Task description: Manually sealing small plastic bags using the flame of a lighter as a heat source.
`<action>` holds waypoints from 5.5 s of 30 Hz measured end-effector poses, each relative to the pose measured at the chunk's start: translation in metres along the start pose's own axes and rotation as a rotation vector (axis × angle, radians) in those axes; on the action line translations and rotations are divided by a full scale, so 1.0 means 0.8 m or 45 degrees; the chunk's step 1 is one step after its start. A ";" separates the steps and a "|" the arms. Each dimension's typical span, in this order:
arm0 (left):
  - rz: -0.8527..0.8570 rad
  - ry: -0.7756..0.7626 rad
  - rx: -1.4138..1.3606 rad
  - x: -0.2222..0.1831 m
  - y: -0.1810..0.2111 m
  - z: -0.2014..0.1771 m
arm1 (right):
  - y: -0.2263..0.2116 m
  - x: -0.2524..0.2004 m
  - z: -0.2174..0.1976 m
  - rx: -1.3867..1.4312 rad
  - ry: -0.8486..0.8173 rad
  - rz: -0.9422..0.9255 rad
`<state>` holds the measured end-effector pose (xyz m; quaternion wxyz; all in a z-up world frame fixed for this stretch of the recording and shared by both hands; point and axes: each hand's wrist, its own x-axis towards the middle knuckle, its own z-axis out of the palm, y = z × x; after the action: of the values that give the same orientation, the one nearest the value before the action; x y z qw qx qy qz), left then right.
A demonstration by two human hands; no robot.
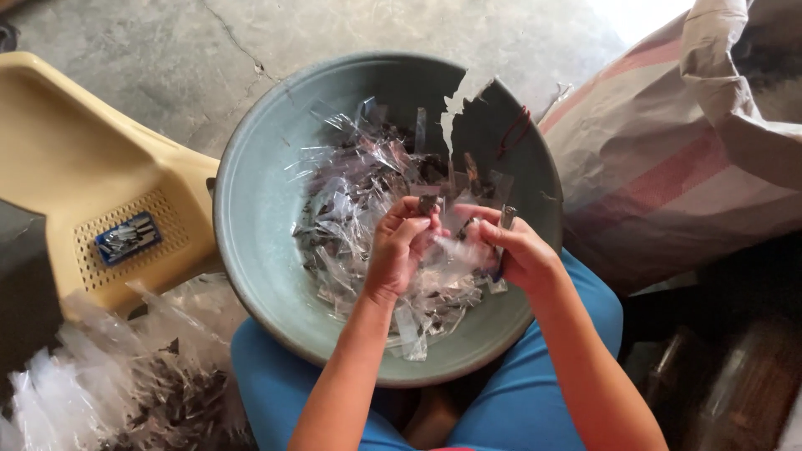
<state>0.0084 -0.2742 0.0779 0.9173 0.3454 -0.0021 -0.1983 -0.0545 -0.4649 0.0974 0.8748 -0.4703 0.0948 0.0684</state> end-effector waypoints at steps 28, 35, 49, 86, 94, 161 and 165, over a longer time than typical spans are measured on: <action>0.131 -0.010 2.198 0.014 -0.116 -0.170 | -0.005 -0.034 -0.064 -0.394 0.515 -0.298; -0.400 -0.400 2.538 0.017 -0.125 -0.145 | -0.002 -0.045 -0.070 -0.449 0.516 -0.336; -0.441 -0.164 1.815 0.004 -0.091 -0.153 | 0.005 -0.051 -0.044 -0.445 0.443 -0.341; 0.048 -0.695 1.452 -0.048 0.012 0.015 | -0.057 -0.014 0.023 -0.789 0.132 -0.358; 0.271 -0.698 2.184 0.002 -0.179 -0.128 | -0.117 -0.058 0.014 -0.638 0.278 -0.520; 0.459 -0.163 1.048 -0.035 0.090 0.070 | -0.112 -0.030 0.091 -0.598 0.091 -0.513; 0.688 -0.264 1.227 -0.044 0.100 0.087 | -0.112 -0.034 0.105 -0.787 0.025 -0.505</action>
<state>-0.0051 -0.2503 0.1862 0.6688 0.6914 -0.2711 0.0341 -0.0538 -0.4445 0.2219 0.6867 -0.7222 -0.0150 -0.0816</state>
